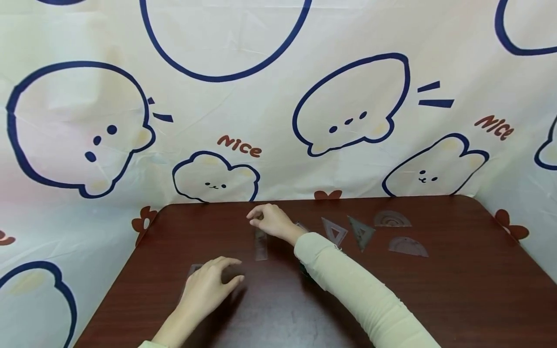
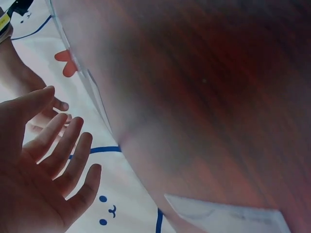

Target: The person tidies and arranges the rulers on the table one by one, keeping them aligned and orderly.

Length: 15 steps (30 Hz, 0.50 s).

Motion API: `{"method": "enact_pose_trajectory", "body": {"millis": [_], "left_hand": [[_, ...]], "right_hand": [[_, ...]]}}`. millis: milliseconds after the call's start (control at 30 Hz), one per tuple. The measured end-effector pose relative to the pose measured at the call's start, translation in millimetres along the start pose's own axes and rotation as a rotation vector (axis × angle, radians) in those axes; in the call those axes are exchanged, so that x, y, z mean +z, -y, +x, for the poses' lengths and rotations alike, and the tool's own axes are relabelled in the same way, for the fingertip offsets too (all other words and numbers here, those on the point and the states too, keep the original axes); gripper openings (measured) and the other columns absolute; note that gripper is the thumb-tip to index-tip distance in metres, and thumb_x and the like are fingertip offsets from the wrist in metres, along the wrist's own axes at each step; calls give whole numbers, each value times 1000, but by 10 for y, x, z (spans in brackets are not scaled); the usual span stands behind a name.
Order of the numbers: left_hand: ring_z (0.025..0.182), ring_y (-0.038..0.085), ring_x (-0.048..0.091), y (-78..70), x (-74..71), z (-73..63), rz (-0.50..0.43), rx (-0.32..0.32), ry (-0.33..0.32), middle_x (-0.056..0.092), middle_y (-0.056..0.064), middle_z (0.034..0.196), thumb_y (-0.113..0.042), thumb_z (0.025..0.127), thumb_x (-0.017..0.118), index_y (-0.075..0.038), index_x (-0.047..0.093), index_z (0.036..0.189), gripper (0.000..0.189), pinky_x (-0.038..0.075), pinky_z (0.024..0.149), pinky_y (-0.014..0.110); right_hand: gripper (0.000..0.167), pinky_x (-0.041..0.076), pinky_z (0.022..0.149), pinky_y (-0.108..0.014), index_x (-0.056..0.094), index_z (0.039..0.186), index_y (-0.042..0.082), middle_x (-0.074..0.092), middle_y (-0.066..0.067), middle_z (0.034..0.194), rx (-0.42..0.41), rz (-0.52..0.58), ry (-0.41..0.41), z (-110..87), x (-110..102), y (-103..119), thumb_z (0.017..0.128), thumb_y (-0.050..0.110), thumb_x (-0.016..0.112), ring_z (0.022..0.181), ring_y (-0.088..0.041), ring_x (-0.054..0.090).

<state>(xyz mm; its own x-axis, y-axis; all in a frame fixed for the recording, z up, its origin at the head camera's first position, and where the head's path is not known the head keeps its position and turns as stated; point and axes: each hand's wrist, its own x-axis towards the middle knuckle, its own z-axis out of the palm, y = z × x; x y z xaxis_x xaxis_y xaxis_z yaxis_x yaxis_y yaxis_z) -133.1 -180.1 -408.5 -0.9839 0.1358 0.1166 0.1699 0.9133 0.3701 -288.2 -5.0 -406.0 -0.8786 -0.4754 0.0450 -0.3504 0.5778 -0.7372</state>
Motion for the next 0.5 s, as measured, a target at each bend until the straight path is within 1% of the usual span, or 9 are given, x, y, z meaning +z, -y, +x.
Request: {"method": "enact_pose_trajectory", "body": {"millis": [133,333,500], "left_hand": [[105,28,66,-44,49,65,-22,3,13,69,-2,114,-33,85,79,-22,73,112,30,52,76,54],[107,28,65,-73,79,152,-49,-19,19,69,-1,116,-33,84,80,-21,73,113,32,51,78,54],[110,29,63,-98,124,230,-59,-25,53,68,2,118,-38,84,79,-19,72,116,37,51,79,56]], "right_hand": [[22,52,80,-33,72,118,11,69,0,110,-3,-1,-5,-17,-22,-97,100,19,62,94,-15,64],[20,51,86,-36,72,115,9,69,-1,110,-6,13,-14,-13,-51,-185,99,17,62,102,-18,63],[19,50,92,-38,72,115,9,68,-3,114,4,6,-33,1,-77,-252,100,15,62,108,-20,62]]}}
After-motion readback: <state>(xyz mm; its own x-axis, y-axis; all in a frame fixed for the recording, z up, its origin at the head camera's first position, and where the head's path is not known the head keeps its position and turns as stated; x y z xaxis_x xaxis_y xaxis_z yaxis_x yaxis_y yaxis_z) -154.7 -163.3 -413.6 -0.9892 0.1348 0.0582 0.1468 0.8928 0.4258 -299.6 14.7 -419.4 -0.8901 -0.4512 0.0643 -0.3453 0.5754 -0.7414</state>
